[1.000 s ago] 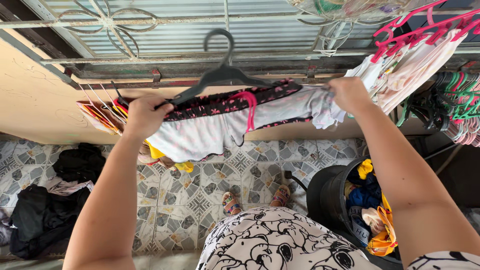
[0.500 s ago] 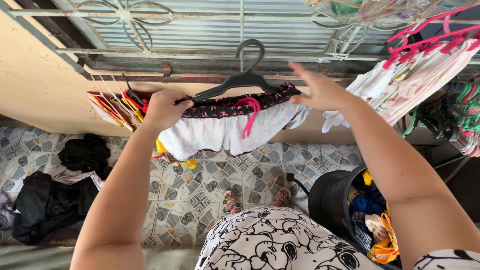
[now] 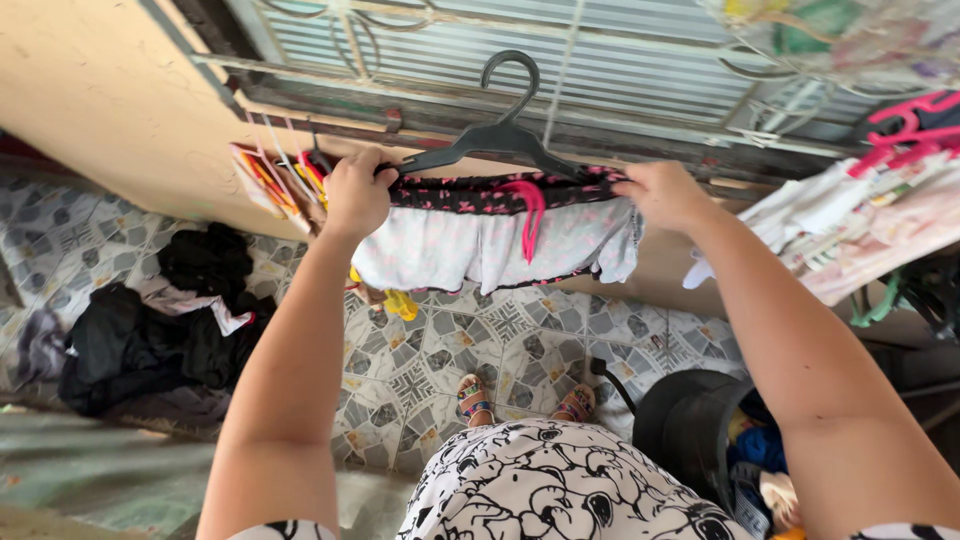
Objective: The person takes various items of clothing from a bin, including shorts, shirts, and small garments, places them onto hangers, and then hangs the hangers on a rack.
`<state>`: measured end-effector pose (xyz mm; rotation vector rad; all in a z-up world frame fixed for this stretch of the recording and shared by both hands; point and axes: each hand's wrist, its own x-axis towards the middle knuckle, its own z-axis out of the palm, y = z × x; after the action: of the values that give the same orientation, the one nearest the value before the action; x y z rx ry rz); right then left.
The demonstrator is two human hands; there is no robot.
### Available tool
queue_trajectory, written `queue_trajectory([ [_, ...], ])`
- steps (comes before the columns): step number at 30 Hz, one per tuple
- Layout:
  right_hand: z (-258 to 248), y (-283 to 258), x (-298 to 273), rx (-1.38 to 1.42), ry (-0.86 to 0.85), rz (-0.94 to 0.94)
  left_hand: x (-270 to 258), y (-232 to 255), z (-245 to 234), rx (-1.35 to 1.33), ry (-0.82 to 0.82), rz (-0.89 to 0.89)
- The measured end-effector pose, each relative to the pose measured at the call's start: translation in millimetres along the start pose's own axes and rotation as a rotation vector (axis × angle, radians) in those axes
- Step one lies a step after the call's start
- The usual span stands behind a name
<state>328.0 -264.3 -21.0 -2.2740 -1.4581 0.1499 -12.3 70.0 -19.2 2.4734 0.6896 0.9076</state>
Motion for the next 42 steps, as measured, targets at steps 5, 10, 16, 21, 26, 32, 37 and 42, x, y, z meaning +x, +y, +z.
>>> queue_trajectory([
  [5, 4.6, 2.3, -2.2, 0.139, -0.268, 0.095, -6.0, -26.0, 19.6, -0.039, 0.015, -0.072],
  [10, 14.8, -20.0, -2.2, 0.322, -0.326, 0.0, -3.6, -29.8, 51.8, -0.103, -0.162, -0.14],
  [16, 60.2, 13.5, 3.3, 0.258, -0.31, 0.112, -16.7, -50.9, 68.3, -0.012, -0.108, -0.301],
  [21, 114.8, 19.9, 21.2, 0.016, -0.414, 0.072, -44.5, -105.4, 86.9, 0.232, -0.264, -0.505],
  [26, 178.5, -46.2, 58.0, -0.062, -0.494, 0.167, -63.5, -125.3, 110.8, 0.471, -0.47, -0.371],
  [32, 227.1, -139.6, 125.9, 0.05, -0.415, 0.0, -77.9, -148.2, 119.2, 0.675, -0.559, -0.285],
  [37, 274.2, -180.7, 189.5, 0.111, -0.283, -0.081, -89.7, -160.3, 93.6, 0.639, -0.562, -0.316],
  [42, 329.7, -210.3, 245.0, 0.188, -0.25, -0.076, -95.8, -155.3, 72.4, 0.661, -0.554, -0.281],
])
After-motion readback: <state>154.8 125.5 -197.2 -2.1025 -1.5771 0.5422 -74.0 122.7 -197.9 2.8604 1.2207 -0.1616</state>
